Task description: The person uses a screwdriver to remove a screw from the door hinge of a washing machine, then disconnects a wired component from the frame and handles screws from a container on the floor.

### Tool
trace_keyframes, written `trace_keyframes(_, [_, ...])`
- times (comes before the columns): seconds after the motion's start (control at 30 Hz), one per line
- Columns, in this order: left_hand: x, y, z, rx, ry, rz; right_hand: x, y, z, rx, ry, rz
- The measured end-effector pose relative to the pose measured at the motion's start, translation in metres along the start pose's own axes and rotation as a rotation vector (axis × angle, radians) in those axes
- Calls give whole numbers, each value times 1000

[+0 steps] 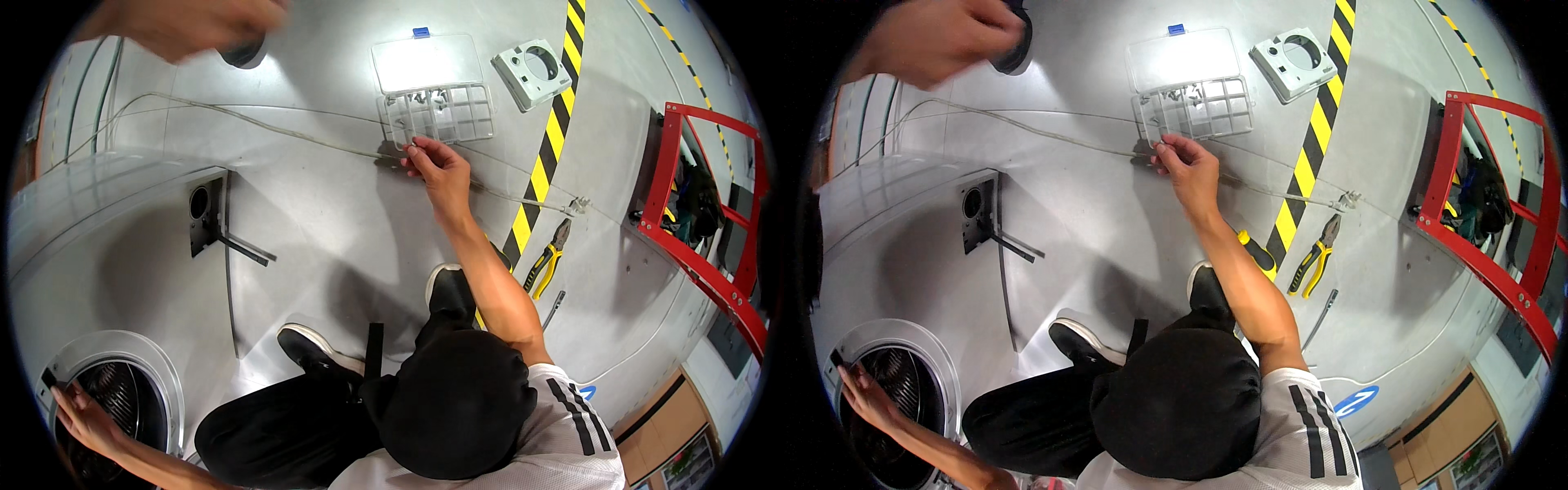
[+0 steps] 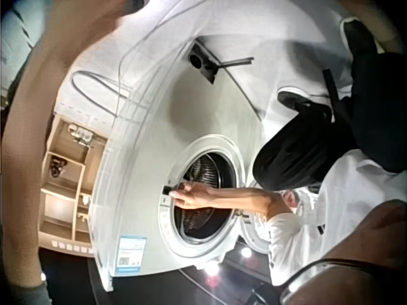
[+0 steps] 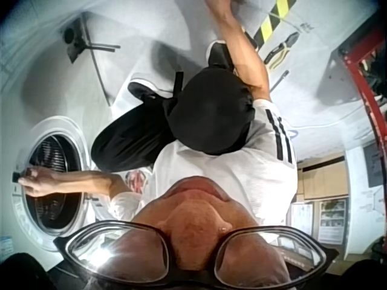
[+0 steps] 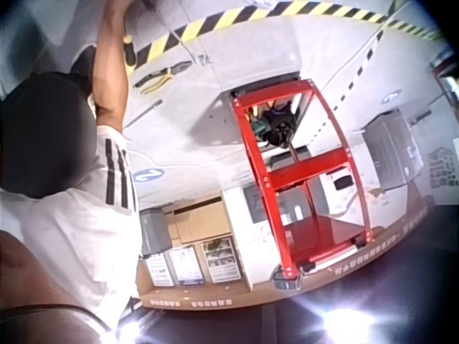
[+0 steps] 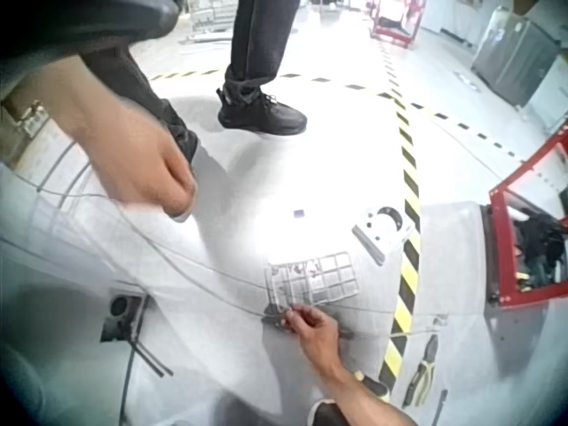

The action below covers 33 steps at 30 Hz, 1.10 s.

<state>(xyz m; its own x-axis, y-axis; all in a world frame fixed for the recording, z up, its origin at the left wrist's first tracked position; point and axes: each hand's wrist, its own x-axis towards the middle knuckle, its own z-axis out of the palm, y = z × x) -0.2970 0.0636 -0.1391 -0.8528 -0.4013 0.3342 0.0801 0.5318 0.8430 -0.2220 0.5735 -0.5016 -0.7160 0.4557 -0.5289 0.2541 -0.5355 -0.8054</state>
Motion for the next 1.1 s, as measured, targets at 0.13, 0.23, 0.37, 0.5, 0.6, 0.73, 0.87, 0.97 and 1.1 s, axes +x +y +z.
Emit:
trace_keyframes(0.13, [4, -4, -10, -6, -68, 1, -3, 3, -3, 8, 0, 19])
trace_keyframes(0.23, [8, -6, -13, -15, -82, 13, -5, 4, -5, -14, 30, 53])
trace_keyframes(0.37, [4, -6, -6, -19, -80, 3, -6, 4, -6, -53, 34, 58])
trace_keyframes(0.5, [6, -3, -8, -40, -103, -4, -5, 5, -6, -43, 40, 58])
trace_keyframes(0.6, [10, -1, -10, -38, -141, -29, -3, 7, -8, 10, 34, 58])
trace_keyframes(0.73, [-1, 1, 1, 45, -51, 25, -2, 5, -11, 51, 10, 89])
trace_keyframes(0.87, [-1, 2, 2, 46, -46, 22, -3, 3, -12, 213, -24, 124])
trace_keyframes(0.97, [1, 2, 2, 36, -29, 21, -2, 4, -13, 317, -54, 158])
trace_keyframes(1.1, [-2, 1, 2, 54, -35, 34, -4, 5, -17, 367, -90, 170])
